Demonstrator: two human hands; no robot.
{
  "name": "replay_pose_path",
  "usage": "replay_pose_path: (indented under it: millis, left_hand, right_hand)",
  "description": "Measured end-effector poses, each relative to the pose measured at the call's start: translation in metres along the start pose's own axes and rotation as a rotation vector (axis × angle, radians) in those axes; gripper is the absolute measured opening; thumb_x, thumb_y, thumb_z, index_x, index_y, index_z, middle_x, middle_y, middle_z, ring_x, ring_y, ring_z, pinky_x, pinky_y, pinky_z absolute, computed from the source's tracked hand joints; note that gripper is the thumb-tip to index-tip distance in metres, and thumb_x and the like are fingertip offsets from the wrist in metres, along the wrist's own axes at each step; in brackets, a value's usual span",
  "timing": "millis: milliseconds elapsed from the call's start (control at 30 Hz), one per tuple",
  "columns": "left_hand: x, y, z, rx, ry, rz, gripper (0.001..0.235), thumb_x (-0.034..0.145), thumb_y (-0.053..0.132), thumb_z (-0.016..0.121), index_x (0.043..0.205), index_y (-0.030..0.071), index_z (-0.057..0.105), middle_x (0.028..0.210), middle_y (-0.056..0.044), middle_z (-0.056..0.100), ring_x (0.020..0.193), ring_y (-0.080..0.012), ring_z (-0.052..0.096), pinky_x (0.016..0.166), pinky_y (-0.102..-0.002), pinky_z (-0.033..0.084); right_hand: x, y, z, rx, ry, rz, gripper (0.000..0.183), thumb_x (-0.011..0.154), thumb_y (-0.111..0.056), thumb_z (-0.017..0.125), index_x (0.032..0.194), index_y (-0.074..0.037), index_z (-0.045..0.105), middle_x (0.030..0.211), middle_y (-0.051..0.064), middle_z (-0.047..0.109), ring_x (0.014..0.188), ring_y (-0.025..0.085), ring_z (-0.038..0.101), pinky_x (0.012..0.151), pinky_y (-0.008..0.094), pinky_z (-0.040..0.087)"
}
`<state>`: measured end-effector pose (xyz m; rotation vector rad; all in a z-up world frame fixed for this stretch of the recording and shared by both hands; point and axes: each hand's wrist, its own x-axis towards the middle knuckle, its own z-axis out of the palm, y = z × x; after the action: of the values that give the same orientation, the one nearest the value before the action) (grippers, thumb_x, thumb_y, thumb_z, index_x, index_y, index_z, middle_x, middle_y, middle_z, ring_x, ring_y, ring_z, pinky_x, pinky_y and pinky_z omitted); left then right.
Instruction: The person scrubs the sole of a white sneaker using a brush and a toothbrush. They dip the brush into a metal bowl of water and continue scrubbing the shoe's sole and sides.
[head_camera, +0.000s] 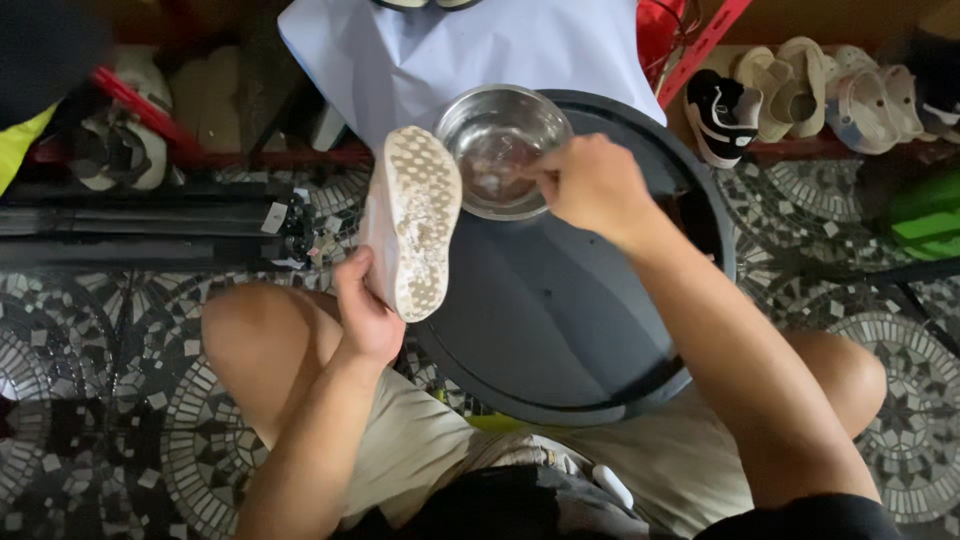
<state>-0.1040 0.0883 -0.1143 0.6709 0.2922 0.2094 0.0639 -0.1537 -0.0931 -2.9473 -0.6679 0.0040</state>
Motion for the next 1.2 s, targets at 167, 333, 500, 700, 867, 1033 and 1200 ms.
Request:
replay_pose_path:
  millis: [167, 333, 500, 700, 867, 1033, 1200]
  left_hand:
    - [-0.003, 0.015, 0.013, 0.292, -0.027, -0.211, 0.052, 0.100, 0.057, 0.062, 0.112, 0.006, 0.070, 0.083, -0.016, 0.066, 0.057, -0.0234, 0.056, 0.045, -0.034, 0.042]
    - [0.001, -0.011, 0.000, 0.517, -0.126, -0.369, 0.042, 0.097, 0.043, 0.071, 0.098, 0.002, 0.062, 0.059, -0.015, 0.046, 0.028, -0.0298, 0.042, 0.020, -0.034, 0.026]
    - [0.005, -0.036, -0.029, 0.690, -0.275, -0.426, 0.055, 0.103, 0.037, 0.072, 0.134, -0.008, 0.066, 0.066, -0.028, 0.058, 0.034, -0.0316, 0.056, 0.021, -0.036, 0.045]
    - [0.007, -0.055, -0.028, 0.812, -0.295, -0.434, 0.053, 0.106, 0.032, 0.069, 0.142, -0.007, 0.066, 0.071, -0.032, 0.069, 0.036, -0.0327, 0.065, 0.022, -0.038, 0.055]
    - [0.012, -0.063, -0.031, 0.855, -0.319, -0.428, 0.050, 0.108, 0.032, 0.065, 0.140, -0.005, 0.070, 0.073, -0.031, 0.069, 0.034, -0.0299, 0.063, 0.023, -0.034, 0.053]
    - [0.005, -0.054, -0.016, 0.930, -0.300, -0.449, 0.053, 0.106, 0.039, 0.068, 0.140, -0.001, 0.073, 0.076, -0.030, 0.072, 0.040, -0.0299, 0.067, 0.023, -0.032, 0.052]
    - [-0.001, -0.028, 0.010, 1.022, -0.372, -0.641, 0.042, 0.108, 0.042, 0.051, 0.125, 0.011, 0.073, 0.064, -0.006, 0.051, 0.047, -0.0173, 0.048, 0.041, -0.034, 0.031]
  right_hand:
    - [0.012, 0.031, -0.002, -0.132, 0.045, 0.034, 0.019, 0.102, -0.038, 0.075, 0.103, -0.028, 0.091, 0.088, 0.006, 0.085, 0.076, 0.035, 0.083, 0.068, 0.050, 0.070]
    - [0.015, -0.011, -0.014, 0.072, 0.136, 0.195, 0.027, 0.104, -0.028, 0.069, 0.106, -0.009, 0.089, 0.095, 0.018, 0.086, 0.087, 0.046, 0.082, 0.071, 0.061, 0.068]
    - [0.022, 0.025, -0.032, -0.056, -0.057, -0.019, 0.027, 0.098, -0.050, 0.076, 0.103, -0.028, 0.091, 0.098, 0.003, 0.088, 0.091, 0.039, 0.082, 0.084, 0.056, 0.071]
    - [0.056, 0.027, 0.034, -0.042, 0.014, -0.061, 0.023, 0.094, -0.035, 0.068, 0.097, -0.028, 0.090, 0.097, 0.006, 0.087, 0.091, 0.041, 0.083, 0.082, 0.057, 0.070]
    - [0.039, 0.029, -0.015, -0.078, -0.078, -0.021, 0.025, 0.093, -0.038, 0.071, 0.102, -0.030, 0.091, 0.099, 0.002, 0.088, 0.093, 0.038, 0.084, 0.086, 0.054, 0.070]
    - [0.046, 0.037, 0.008, -0.140, 0.069, -0.055, 0.020, 0.094, -0.031, 0.072, 0.091, -0.025, 0.091, 0.092, 0.006, 0.085, 0.084, 0.037, 0.083, 0.076, 0.051, 0.070]
    - [0.027, 0.029, -0.019, 0.116, -0.166, 0.015, 0.029, 0.090, -0.028, 0.069, 0.104, -0.033, 0.094, 0.094, -0.012, 0.088, 0.092, 0.020, 0.079, 0.068, 0.042, 0.061]
